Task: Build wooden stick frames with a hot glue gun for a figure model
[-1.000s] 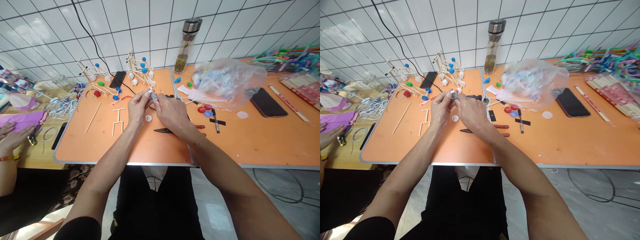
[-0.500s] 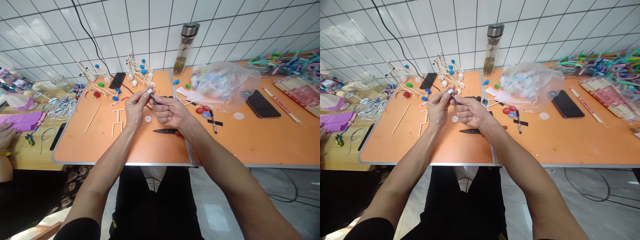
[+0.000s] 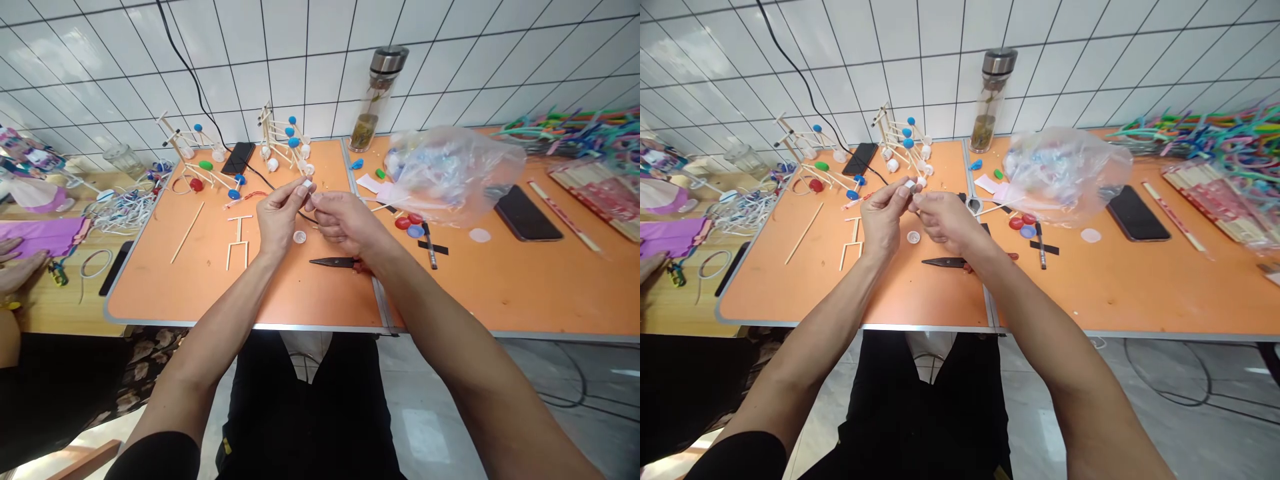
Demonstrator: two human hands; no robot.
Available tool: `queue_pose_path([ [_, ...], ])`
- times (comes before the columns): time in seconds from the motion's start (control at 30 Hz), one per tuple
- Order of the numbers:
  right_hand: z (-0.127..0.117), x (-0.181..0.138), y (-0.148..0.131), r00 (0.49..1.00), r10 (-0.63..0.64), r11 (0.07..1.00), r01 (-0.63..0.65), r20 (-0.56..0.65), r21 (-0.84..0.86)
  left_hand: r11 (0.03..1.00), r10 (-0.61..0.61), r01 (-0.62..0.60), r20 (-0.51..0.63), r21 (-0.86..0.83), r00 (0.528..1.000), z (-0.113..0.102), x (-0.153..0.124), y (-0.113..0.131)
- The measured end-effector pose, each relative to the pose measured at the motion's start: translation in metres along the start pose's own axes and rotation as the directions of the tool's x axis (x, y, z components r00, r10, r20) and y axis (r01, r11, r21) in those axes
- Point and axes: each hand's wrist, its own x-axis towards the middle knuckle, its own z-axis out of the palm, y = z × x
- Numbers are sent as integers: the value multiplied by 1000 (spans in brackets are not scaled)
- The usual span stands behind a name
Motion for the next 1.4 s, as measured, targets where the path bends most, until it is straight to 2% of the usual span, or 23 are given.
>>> queue_pose_path([
  [0.07,-7,2,-2,979,38,969,-85,201,233,999,-11,10,-11,-45,1000,2,-1,3],
  [0.1,-8,3,-2,971,42,965,-100,236,241,998,-15,14,-20,-56,1000,2,-2,4],
  [0.13,-6,3,-1,979,40,982,-74,198,172,999,-14,13,-28,-53,1000,1,-1,3],
  [0.2,2,2,4,1000,-7,995,9,13,-101,1000,10,-11,-34,-12,999,0,1,0],
  [0.3,19,-1,14,964,-140,864,8,-225,-503,997,56,-55,-15,59,998,-5,5,-9],
  [0.37,24,-2,17,940,-181,792,-34,-288,-610,993,70,-70,2,92,998,-8,7,-12],
  [0.4,24,-2,17,936,-182,804,-33,-300,-593,991,79,-80,12,105,997,-9,8,-13],
  [0.47,19,0,14,958,-129,913,14,-256,-408,986,117,-121,40,119,992,-10,9,-14],
  [0.53,11,3,10,993,-47,994,35,-111,-104,979,170,-176,67,104,983,-10,10,-14],
  [0.63,6,9,9,995,-1,947,-31,98,319,974,203,-209,78,84,976,-9,12,-15],
  [0.7,8,12,13,997,-25,899,-7,68,437,974,190,-197,67,109,979,-10,14,-17],
  [0.77,12,13,18,989,-93,963,118,-113,241,969,186,-193,56,152,981,-11,14,-18],
  [0.83,16,12,23,938,-215,968,168,-272,-184,960,195,-202,55,192,979,-12,14,-19],
  [0.93,20,6,26,900,-312,727,19,-305,-687,956,190,-198,61,217,980,-14,13,-19],
  [1.0,24,2,24,917,-292,604,-42,-270,-796,961,175,-181,49,210,983,-15,14,-20],
  [1.03,24,1,22,923,-281,592,-49,-264,-804,964,169,-175,44,202,985,-15,14,-20],
  [1.07,24,0,20,924,-274,622,-42,-267,-782,966,168,-173,42,192,985,-15,15,-20],
  [1.13,20,0,14,931,-232,790,11,-283,-613,969,176,-184,59,166,983,-15,15,-19],
  [1.2,10,2,8,974,-112,973,67,-199,-220,969,195,-207,93,137,976,-13,14,-15],
  [1.23,4,3,6,995,-46,998,48,-86,26,967,208,-222,113,124,972,-12,14,-12],
  [1.3,-7,5,2,980,18,918,-94,198,385,962,236,-252,145,105,961,-10,12,-6],
  [1.37,-12,7,0,943,28,866,-188,331,463,956,256,-274,158,108,954,-9,11,-2],
  [1.4,-11,7,1,953,45,905,-166,298,393,953,260,-279,153,117,953,-9,12,-2],
])
